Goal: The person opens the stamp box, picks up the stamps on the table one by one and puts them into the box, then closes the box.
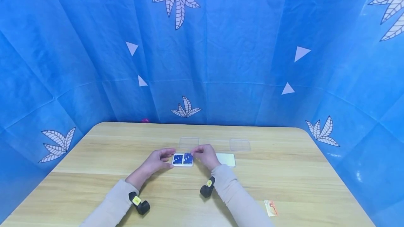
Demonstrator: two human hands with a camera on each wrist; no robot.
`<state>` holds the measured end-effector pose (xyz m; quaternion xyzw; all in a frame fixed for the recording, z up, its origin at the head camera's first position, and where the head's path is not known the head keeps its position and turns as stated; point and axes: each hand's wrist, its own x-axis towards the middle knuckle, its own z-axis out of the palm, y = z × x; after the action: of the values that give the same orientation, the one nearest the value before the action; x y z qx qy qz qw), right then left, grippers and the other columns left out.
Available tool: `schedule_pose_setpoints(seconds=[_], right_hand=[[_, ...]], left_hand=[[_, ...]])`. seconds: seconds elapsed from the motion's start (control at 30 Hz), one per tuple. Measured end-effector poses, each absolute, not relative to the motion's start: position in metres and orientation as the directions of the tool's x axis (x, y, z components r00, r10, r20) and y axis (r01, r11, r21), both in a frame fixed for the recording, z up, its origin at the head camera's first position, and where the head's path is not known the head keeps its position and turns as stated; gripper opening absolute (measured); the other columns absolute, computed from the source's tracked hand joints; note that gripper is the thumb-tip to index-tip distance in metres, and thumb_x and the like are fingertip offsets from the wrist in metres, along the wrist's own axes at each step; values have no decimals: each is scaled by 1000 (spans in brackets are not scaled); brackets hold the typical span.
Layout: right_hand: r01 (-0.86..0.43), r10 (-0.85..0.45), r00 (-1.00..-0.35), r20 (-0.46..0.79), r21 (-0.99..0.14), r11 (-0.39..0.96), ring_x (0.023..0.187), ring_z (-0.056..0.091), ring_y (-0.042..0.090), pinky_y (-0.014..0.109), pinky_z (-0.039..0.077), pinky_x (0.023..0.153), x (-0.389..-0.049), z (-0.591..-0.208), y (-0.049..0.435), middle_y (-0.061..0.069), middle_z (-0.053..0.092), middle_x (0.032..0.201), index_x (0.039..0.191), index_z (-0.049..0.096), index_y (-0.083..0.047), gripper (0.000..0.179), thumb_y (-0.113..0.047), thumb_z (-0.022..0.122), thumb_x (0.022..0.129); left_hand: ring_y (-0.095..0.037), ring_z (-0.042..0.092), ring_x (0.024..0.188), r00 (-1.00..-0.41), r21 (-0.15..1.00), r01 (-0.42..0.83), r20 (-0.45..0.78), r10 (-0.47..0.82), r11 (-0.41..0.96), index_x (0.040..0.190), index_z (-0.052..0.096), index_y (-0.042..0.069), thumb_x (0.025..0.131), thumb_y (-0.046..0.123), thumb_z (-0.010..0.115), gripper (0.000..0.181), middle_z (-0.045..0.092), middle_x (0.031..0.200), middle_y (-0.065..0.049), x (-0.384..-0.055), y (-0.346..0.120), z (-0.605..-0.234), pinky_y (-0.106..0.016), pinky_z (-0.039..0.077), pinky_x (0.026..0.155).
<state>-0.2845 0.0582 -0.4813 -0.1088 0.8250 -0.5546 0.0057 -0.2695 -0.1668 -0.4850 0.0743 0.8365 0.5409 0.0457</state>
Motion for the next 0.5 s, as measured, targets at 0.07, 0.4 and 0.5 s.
schedule_pose_setpoints(seconds=[0.07,0.4,0.5], right_hand=[[-178,-185,-976,117,-916,361,79,58,13,28,48,74,-285,-482,58,5,70,90,90,72,-4,9,-7,68,82],[-212,-191,-970,150,-907,365,85,60,14,33,47,82,-284,-483,57,6,70,91,90,72,-5,9,-7,68,82],[-212,-190,-970,150,-905,368,86,60,14,33,47,83,-285,-485,57,5,70,92,90,72,-5,10,-8,69,82]], left_hand=[[-31,53,118,-986,910,73,3,170,409,127,57,7,69,-5,75,62,58,129,-11,-270,-167,-486,-42,47,98],[-32,53,118,-985,908,72,-1,173,414,128,56,8,69,-5,74,63,57,131,-11,-269,-167,-486,-44,45,100],[-32,53,118,-985,910,72,-1,174,409,129,56,8,69,-5,74,64,56,131,-11,-269,-167,-486,-44,44,101]])
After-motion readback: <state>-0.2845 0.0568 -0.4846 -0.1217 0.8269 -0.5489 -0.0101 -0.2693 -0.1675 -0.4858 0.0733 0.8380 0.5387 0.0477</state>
